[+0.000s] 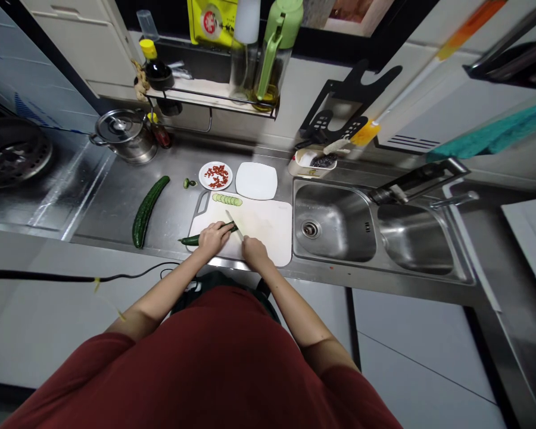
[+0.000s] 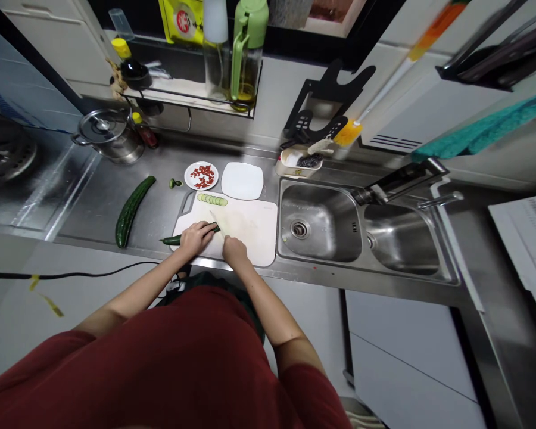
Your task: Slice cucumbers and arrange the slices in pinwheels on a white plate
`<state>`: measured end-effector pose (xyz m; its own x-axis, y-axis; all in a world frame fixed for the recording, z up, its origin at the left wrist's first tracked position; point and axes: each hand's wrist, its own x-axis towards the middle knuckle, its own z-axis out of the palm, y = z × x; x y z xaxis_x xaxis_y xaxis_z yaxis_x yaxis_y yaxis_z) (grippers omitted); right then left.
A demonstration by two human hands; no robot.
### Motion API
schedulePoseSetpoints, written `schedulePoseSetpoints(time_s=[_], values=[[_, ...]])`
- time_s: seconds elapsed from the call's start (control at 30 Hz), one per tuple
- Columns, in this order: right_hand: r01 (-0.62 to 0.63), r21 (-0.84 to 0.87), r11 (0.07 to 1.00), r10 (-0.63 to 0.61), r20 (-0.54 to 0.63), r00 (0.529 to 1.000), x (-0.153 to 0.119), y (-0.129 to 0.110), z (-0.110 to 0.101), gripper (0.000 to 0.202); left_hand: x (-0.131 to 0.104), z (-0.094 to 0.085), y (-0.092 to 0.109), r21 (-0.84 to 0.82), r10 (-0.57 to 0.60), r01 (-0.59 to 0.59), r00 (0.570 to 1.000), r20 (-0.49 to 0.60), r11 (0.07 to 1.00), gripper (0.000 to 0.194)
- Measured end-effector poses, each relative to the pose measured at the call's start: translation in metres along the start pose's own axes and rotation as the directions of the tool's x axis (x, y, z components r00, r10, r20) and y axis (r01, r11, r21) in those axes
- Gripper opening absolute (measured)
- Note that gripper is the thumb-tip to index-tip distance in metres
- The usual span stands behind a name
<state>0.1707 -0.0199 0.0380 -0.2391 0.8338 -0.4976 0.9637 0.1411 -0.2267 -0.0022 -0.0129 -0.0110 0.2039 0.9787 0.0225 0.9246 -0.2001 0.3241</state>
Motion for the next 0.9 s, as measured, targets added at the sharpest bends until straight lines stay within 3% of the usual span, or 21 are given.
schedulePoseSetpoints(time_s=[0.7, 0.9], values=[[0.018, 0.016, 1.000, -0.018, -0.037, 0.999, 0.020, -0.012, -0.005, 0.031, 0.001, -0.002, 0.002, 0.006, -0.004, 0.004, 1.000, 0.003, 1.000, 0.036], [0.006, 0.010, 1.000, -0.006, -0.024, 1.000, 0.013, -0.006, 0.000, 0.030, 0.001, -0.002, 0.002, 0.011, -0.014, 0.014, 1.000, 0.004, 1.000, 0.036]])
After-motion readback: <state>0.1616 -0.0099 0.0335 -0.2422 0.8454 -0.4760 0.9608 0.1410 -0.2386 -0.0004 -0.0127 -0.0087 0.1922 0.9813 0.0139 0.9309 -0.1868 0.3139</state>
